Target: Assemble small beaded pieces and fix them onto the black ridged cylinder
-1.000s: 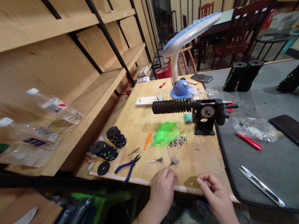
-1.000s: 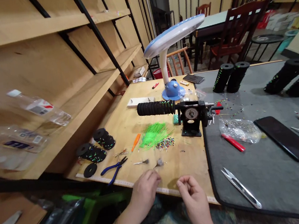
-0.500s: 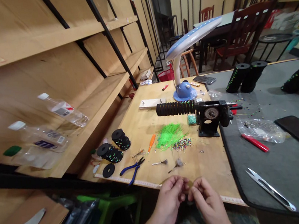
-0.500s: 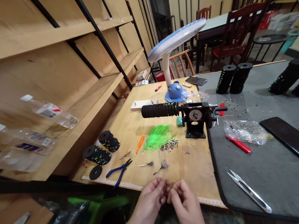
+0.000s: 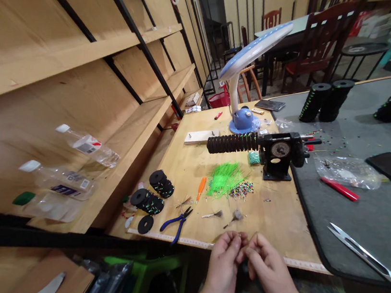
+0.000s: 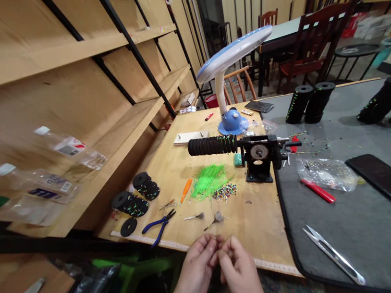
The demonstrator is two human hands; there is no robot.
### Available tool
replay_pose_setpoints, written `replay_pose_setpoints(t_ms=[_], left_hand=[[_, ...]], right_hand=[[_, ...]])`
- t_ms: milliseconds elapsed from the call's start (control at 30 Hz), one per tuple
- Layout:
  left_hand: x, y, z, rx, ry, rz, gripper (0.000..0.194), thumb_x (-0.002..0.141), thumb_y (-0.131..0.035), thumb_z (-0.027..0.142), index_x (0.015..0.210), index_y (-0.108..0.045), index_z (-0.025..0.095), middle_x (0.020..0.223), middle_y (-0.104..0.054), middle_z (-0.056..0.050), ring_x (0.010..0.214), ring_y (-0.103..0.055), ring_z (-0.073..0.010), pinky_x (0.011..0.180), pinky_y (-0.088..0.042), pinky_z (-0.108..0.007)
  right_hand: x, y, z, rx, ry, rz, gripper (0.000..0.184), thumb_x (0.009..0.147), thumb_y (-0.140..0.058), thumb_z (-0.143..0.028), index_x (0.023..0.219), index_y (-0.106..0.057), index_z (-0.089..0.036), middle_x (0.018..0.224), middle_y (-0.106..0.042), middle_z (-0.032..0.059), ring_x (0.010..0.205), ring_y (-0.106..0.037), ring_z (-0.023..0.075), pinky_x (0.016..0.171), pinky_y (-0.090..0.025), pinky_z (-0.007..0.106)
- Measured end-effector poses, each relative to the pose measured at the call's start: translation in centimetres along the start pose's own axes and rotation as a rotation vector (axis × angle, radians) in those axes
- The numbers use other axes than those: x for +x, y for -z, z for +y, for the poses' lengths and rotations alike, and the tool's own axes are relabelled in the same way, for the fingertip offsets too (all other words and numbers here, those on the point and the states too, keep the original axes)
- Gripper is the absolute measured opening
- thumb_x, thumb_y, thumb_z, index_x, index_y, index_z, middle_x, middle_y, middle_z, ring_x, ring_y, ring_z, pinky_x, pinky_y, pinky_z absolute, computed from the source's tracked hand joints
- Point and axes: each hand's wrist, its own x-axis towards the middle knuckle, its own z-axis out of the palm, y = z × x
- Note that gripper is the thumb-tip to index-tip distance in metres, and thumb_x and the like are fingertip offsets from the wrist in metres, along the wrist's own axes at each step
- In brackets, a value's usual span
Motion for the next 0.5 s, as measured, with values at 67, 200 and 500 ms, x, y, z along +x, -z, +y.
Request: replay_pose_setpoints(t_ms=[67, 200, 500], left_hand=[[-0.04, -0.03, 0.09, 0.008, -0.012, -0.002, 0.034, 0.061, -0.085, 0.037, 0.072, -0.062, 0.014, 0.077, -0.064, -0.003, 0.067, -0.059, -0.0127, 0.061, -0.043, -0.022], [-0.22, -0.21, 0.27, 0.020, -0.026, 0.005, 0.035, 0.061, -0.085, 0.038, 0.072, -0.062, 0.014, 0.079, -0.064, -0.004, 0.069, -0.059, -0.0135, 0.063, -0.043, -0.022], [-0.30, -0.47, 0.41, 0.016, -0.035, 0.001, 0.034, 0.061, -0.085, 0.037, 0.072, -0.062, 0.014, 0.078, -0.063, -0.004, 0.070, -0.058, -0.0133, 0.063, -0.043, -0.022]], right_hand=[[0.04, -0.04, -0.06, 0.009, 0.000, 0.004, 0.040, 0.083, -0.056, -0.058, 0.068, -0.046, -0.022, 0.053, -0.050, -0.0062, 0.042, -0.042, 0.0092, 0.044, -0.034, 0.021], [0.07, -0.07, -0.21, 0.033, -0.001, 0.004, 0.040, 0.082, -0.058, -0.058, 0.068, -0.047, -0.022, 0.056, -0.055, -0.0040, 0.042, -0.044, 0.0095, 0.044, -0.035, 0.022], [0.16, -0.09, -0.49, 0.037, -0.015, 0.012, 0.040, 0.080, -0.060, -0.057, 0.067, -0.047, -0.022, 0.054, -0.055, -0.0041, 0.041, -0.045, 0.0093, 0.044, -0.034, 0.021]])
